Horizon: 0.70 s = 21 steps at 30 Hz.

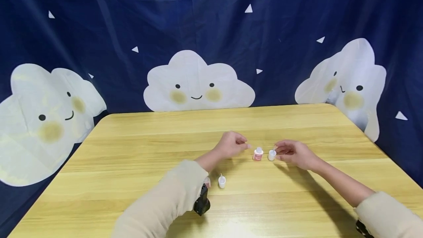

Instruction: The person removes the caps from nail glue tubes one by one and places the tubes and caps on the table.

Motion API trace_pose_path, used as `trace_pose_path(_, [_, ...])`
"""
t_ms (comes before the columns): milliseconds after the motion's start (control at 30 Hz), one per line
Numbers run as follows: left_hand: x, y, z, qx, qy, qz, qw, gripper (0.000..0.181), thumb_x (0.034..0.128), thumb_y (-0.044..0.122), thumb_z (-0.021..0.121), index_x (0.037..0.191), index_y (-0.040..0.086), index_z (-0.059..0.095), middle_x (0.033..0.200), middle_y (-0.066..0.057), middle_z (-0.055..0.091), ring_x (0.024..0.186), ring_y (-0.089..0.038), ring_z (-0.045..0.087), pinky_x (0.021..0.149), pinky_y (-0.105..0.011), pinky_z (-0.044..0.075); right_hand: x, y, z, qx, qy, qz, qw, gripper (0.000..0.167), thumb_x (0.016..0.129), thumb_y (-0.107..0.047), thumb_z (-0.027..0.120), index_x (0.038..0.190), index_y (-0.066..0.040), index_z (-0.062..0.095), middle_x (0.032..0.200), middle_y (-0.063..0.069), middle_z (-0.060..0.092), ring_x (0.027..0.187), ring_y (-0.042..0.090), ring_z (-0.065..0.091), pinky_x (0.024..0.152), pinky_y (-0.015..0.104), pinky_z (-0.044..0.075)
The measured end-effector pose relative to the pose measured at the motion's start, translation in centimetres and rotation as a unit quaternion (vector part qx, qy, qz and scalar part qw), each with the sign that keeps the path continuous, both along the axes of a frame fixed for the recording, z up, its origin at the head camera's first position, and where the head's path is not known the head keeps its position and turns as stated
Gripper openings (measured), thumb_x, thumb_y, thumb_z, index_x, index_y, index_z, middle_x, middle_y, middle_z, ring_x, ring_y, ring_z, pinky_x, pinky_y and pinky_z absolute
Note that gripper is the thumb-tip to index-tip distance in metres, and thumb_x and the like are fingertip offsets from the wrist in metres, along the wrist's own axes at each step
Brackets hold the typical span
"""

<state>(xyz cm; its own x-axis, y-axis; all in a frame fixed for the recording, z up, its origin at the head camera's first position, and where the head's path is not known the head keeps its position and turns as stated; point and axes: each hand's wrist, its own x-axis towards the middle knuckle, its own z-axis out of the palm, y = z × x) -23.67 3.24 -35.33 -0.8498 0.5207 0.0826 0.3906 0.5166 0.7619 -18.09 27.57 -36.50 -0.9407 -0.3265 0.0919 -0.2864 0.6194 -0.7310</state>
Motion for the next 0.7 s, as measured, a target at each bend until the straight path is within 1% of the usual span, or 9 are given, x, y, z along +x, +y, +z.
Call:
trace_pose_path(167, [-0.2,-1.7,1.1,0.026,0.009,0.028,0.9992,0.028,0.0863,0.016,0.066,0.105,-0.005,0.067,0.1,-0.016,0.07,0.089,-0.024,0.067,0.073,-0.021,0.055,0.0,0.5,0.9,0.012,0.016,-0.017,0.9997,0.044,0.083,-0.011,0.069,0.116,0.014,0.053,0.105,0.024,0.065,0.095,0.033,0.062,0.075,0.021,0.054])
trace_pose_path(267, [-0.1,-2.8,1.6,0.039,0.011,0.044,0.9982,0.029,0.0875,0.017,0.065,0.106,-0.005,0.066,0.101,-0.016,0.07,0.09,-0.024,0.067,0.074,-0.023,0.056,-0.1,0.7,1.5,0.02,0.02,-0.023,0.9994,0.049,0.083,-0.014,0.069,0.12,0.013,0.052,0.11,0.026,0.063,0.1,0.036,0.059,0.077,0.023,0.053])
trace_pose_path(400, [0.4,-4.4,2.1,0.043,0.021,0.06,0.9971,0.029,0.0888,0.02,0.063,0.109,-0.001,0.066,0.109,-0.014,0.068,0.099,-0.026,0.065,0.081,-0.029,0.056,-0.1,0.8,2.1,0.026,0.027,-0.031,0.9988,0.053,0.084,-0.019,0.068,0.125,0.01,0.05,0.117,0.026,0.06,0.107,0.039,0.055,0.081,0.031,0.053])
trace_pose_path(567, [1.1,-6.5,2.2,0.04,0.062,0.08,0.994,0.028,0.0882,0.021,0.064,0.109,0.002,0.067,0.114,-0.012,0.067,0.108,-0.027,0.061,0.091,-0.041,0.052,0.0,0.9,2.6,0.038,0.044,-0.045,0.9973,0.056,0.084,-0.022,0.068,0.128,0.008,0.049,0.124,0.026,0.056,0.113,0.04,0.052,0.086,0.038,0.049])
trace_pose_path(633, [1.3,-7.4,2.2,0.038,0.075,0.091,0.9923,0.028,0.0876,0.022,0.065,0.109,0.003,0.067,0.115,-0.011,0.067,0.112,-0.027,0.06,0.095,-0.043,0.05,-0.1,0.9,2.7,0.041,0.049,-0.05,0.9967,0.057,0.085,-0.023,0.067,0.129,0.007,0.048,0.127,0.026,0.054,0.114,0.041,0.05,0.087,0.041,0.048])
trace_pose_path(700, [1.5,-8.2,2.1,0.035,0.088,0.098,0.9907,0.029,0.0869,0.023,0.066,0.108,0.004,0.068,0.115,-0.011,0.067,0.114,-0.026,0.058,0.098,-0.043,0.047,-0.1,1.0,2.9,0.044,0.055,-0.057,0.9959,0.058,0.086,-0.024,0.066,0.13,0.007,0.046,0.13,0.027,0.051,0.116,0.042,0.048,0.09,0.047,0.046])
